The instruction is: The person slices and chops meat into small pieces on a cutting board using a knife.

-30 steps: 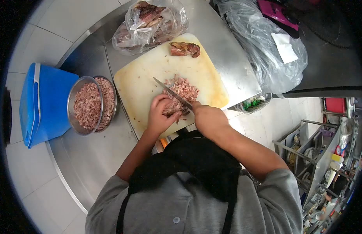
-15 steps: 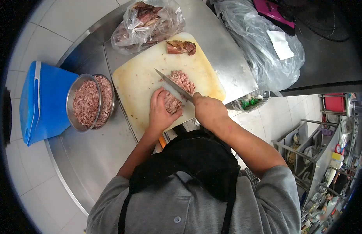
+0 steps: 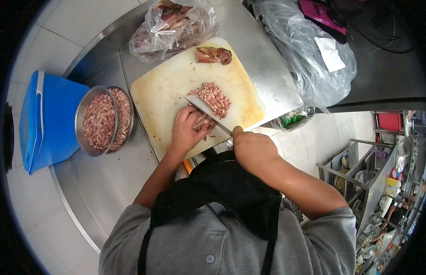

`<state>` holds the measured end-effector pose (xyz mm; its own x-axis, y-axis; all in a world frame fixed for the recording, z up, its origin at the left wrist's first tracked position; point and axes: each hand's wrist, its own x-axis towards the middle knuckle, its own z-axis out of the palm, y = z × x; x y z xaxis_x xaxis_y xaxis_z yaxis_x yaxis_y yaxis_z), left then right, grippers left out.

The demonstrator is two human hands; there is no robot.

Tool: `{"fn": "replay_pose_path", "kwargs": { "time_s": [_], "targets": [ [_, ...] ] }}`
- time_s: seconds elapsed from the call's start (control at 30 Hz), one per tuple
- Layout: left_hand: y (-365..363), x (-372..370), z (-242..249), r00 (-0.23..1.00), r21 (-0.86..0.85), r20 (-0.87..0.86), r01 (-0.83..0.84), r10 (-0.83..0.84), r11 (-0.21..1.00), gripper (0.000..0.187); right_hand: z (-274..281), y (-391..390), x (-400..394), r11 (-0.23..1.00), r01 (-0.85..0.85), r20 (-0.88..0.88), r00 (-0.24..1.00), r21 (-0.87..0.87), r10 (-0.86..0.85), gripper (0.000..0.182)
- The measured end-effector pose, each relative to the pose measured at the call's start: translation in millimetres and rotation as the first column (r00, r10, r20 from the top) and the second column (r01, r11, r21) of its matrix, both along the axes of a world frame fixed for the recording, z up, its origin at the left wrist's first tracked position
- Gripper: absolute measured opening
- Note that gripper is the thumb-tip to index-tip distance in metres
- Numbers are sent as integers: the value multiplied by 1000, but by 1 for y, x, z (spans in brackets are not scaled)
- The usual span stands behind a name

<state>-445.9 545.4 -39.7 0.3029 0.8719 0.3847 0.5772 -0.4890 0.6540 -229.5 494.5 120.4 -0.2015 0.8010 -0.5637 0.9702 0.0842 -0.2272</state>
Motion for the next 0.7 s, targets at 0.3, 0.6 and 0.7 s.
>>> {"fn": "replay_pose_path", "kwargs": {
  "time_s": [0.3, 0.6, 0.7],
  "targets": [
    [1, -3, -9, 1000, 20, 12, 2, -2, 1000, 26, -59, 29, -18, 995, 86, -110, 991, 49, -80, 20],
    [-3, 0, -11, 996, -9, 66, -64, 64, 998, 20, -14, 8, -3, 999, -1, -41, 999, -45, -1, 17],
    [-2, 0, -13, 995, 20, 70, -67, 65, 998, 19, -45, 15, -25, 998, 42, -56, 998, 40, -39, 19]
  ]
}}
